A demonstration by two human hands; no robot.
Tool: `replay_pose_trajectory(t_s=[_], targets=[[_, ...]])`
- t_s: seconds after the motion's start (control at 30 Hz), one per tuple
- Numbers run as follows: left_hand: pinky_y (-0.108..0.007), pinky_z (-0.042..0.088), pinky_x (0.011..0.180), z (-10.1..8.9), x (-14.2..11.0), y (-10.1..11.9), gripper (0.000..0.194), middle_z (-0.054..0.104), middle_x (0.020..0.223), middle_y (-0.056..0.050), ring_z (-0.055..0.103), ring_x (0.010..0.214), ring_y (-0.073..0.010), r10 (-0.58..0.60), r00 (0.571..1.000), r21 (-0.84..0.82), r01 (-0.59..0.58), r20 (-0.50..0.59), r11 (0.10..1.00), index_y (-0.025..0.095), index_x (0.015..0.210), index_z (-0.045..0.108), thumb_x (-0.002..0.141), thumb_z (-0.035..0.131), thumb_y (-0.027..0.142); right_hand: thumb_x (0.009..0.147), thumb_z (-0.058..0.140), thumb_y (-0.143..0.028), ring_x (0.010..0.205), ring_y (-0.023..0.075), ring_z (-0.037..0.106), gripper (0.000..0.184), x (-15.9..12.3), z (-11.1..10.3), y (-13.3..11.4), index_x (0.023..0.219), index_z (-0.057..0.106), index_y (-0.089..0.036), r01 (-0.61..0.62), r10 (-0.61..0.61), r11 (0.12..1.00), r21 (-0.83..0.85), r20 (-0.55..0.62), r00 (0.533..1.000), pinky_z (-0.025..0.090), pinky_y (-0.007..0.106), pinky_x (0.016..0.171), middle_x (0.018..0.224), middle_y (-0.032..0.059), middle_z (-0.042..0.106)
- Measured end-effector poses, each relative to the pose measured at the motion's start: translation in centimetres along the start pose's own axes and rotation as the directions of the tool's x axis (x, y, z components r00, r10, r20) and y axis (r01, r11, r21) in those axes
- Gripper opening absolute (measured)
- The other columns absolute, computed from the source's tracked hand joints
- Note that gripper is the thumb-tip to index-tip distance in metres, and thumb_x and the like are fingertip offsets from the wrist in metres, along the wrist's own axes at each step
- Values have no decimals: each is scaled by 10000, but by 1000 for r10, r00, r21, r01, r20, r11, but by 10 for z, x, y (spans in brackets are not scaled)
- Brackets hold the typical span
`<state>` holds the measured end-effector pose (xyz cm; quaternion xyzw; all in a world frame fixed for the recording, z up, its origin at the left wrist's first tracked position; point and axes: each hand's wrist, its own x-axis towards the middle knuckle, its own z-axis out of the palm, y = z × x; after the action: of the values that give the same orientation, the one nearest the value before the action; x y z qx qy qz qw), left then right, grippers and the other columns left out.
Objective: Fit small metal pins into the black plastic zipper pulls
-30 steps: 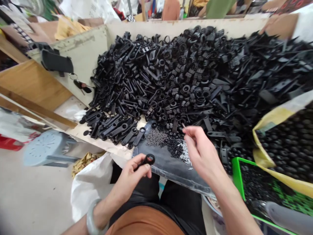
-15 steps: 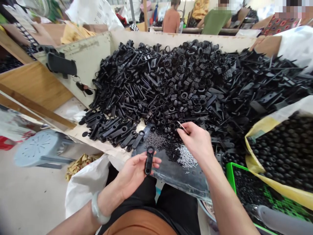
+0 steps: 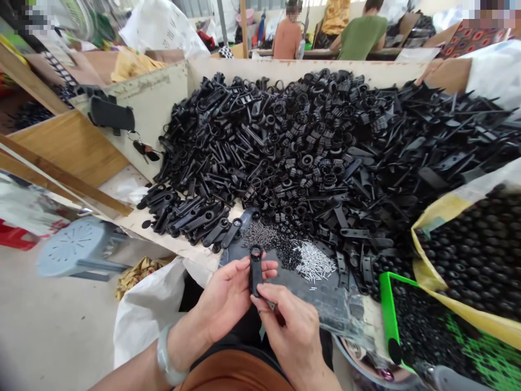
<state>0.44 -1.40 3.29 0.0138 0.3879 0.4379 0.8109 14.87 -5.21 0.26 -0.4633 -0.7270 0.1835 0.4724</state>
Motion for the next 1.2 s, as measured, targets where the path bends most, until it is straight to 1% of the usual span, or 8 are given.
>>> replay_pose_trajectory(t_s=[0.23,0.5,0.7,0.83,0.93,1.03,1.13,1.2], targets=[[-328,513,911,-5,1,-7,164,776,1061,-142,684,997,-225,22,999,26,-23,37,999,117,968,737,846,634,157,917,682,-135,632,158,741,109,3,-2,2,968,700,-229,-36,36,998,51,-4,999,575,227,568,828,23,791],[-326,519,933,-4,0,-9,166,771,1081,-129,677,1021,-216,41,998,27,-42,46,999,126,954,751,793,717,155,921,643,-64,734,175,760,211,2,-1,-2,1025,714,-233,51,-51,998,-27,-16,999,601,240,618,877,56,771],[-342,492,998,-5,-2,-11,239,767,1068,-115,681,1027,-212,134,989,108,-140,62,984,139,1011,737,818,801,266,935,629,-45,703,155,749,215,0,0,-5,1056,716,-200,102,-105,987,-125,-18,994,588,212,619,846,59,748],[-332,521,897,-8,-1,-12,321,758,1027,-106,687,933,-204,170,985,219,-174,40,960,154,1020,693,803,835,343,946,621,-52,821,176,774,226,-4,2,-7,1092,719,-194,124,-119,984,-127,41,992,613,221,701,909,73,769],[-297,519,787,-14,1,-11,375,741,990,-80,666,826,-177,224,973,368,-227,51,902,172,1044,668,820,811,437,963,653,-178,929,211,769,220,-6,-2,-9,1169,722,-213,21,-14,998,-52,143,990,633,273,773,1022,85,774],[-279,504,725,-20,2,-10,362,717,932,-59,641,745,-157,252,959,514,-283,132,810,174,1050,675,870,750,478,959,678,-310,657,159,689,246,-2,-8,-5,1186,733,-233,-225,220,974,20,145,965,587,249,586,850,32,722],[-268,478,675,-24,-5,-10,524,700,871,-36,621,703,-155,226,952,633,-305,204,712,211,1383,591,926,694,445,902,731,-411,516,117,544,256,7,-10,5,1073,757,-222,-478,465,867,139,118,878,491,231,466,758,-3,638],[-273,477,695,-25,-13,-7,730,699,843,-21,614,713,-162,184,954,682,-299,238,667,261,1608,341,964,650,415,874,746,-474,519,116,551,290,14,-8,11,982,753,-205,-592,525,748,301,277,805,506,245,491,759,-4,627]])
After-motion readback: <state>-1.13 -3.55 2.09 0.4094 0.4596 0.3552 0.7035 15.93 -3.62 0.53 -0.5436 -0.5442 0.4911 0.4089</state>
